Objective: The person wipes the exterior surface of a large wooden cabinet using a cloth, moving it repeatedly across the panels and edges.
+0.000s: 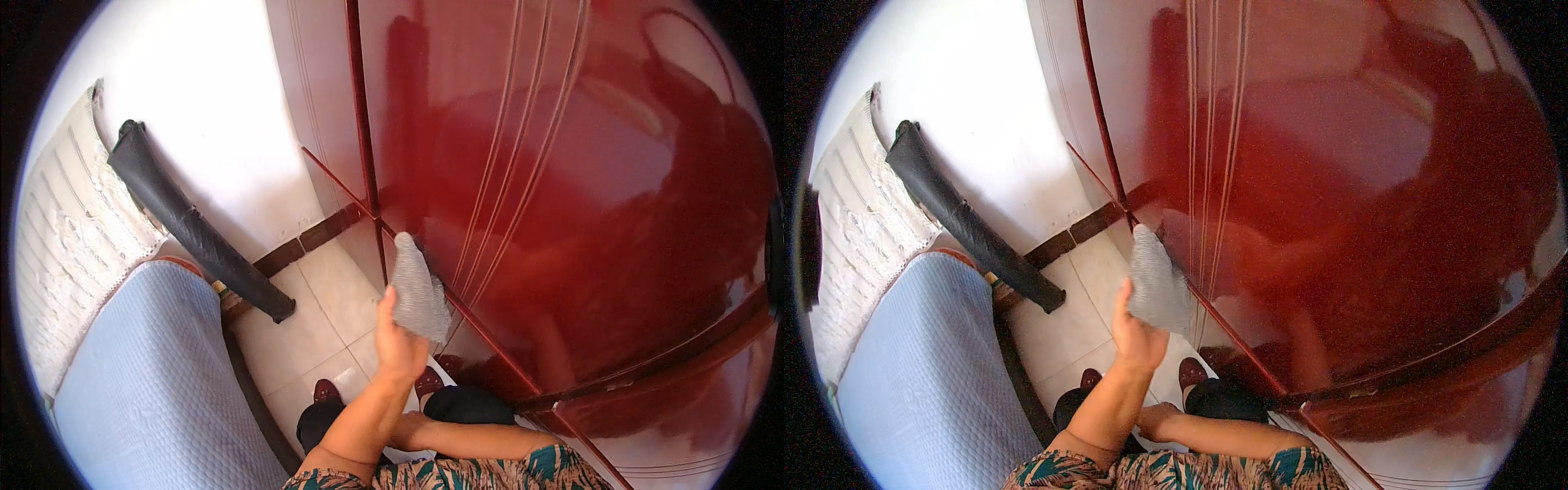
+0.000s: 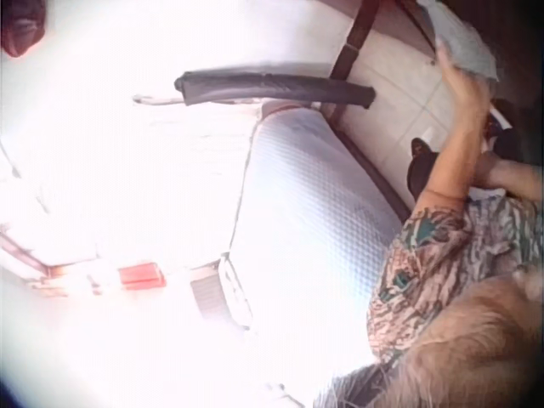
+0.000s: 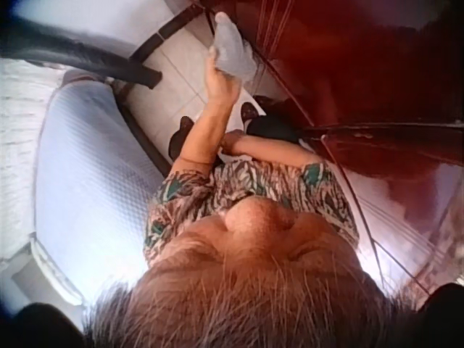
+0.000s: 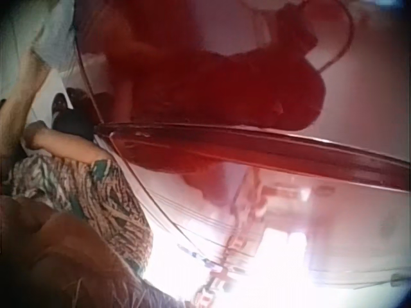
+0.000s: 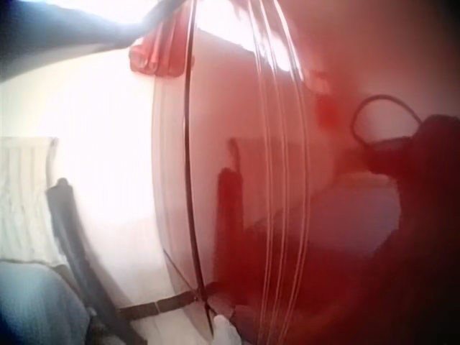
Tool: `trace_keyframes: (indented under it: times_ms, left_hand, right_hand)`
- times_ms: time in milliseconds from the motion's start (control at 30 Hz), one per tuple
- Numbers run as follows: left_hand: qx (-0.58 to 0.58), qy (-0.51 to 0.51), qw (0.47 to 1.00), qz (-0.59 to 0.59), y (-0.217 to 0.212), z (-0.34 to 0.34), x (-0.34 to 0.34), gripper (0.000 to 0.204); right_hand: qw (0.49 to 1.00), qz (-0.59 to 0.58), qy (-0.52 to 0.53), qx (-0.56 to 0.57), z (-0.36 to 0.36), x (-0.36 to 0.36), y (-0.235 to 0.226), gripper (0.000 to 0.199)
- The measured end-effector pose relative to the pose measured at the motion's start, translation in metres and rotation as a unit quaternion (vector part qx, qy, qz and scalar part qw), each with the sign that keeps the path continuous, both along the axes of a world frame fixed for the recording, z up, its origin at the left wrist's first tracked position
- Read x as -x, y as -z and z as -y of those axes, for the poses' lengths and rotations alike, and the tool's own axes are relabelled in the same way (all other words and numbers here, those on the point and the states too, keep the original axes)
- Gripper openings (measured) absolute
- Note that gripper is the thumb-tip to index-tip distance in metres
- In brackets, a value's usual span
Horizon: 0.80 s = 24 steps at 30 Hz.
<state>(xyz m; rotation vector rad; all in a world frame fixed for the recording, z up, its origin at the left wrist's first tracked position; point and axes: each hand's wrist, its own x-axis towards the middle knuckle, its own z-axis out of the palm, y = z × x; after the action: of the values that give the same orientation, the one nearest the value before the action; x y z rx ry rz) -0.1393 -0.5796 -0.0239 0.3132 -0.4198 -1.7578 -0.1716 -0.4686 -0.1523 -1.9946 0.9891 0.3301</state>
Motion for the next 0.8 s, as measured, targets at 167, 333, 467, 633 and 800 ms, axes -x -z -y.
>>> trace_keyframes:
  times_ms: [167, 333, 467, 633, 800]
  left_hand:
    - [-0.082, 0.051, 0.984, -0.151, 0.01, 0.009, -0.049, 0.045]
    - [-0.065, -0.057, 0.988, -0.126, 0.032, 0.031, -0.058, 0.046]
    - [-0.061, -0.109, 0.992, -0.028, 0.046, 0.055, -0.048, 0.049]
    - [0.019, -0.134, 0.973, 0.189, 0.075, 0.067, -0.008, 0.061]
    - [0.181, -0.175, 0.834, 0.491, 0.08, 0.0, 0.054, 0.084]
  right_hand:
    - [0.997, -0.023, -0.075, 0.007, 0.005, -0.005, -0.015, 0.036]
    - [0.997, -0.001, -0.068, 0.04, 0.002, 0.001, -0.008, 0.034]
    - [0.997, -0.012, -0.066, 0.029, 0.001, 0.003, -0.008, 0.034]
    - [0.995, -0.031, -0.089, 0.017, 0.0, -0.005, -0.011, 0.033]
    - [0.982, 0.145, 0.021, 0.121, -0.014, 0.007, 0.033, 0.045]
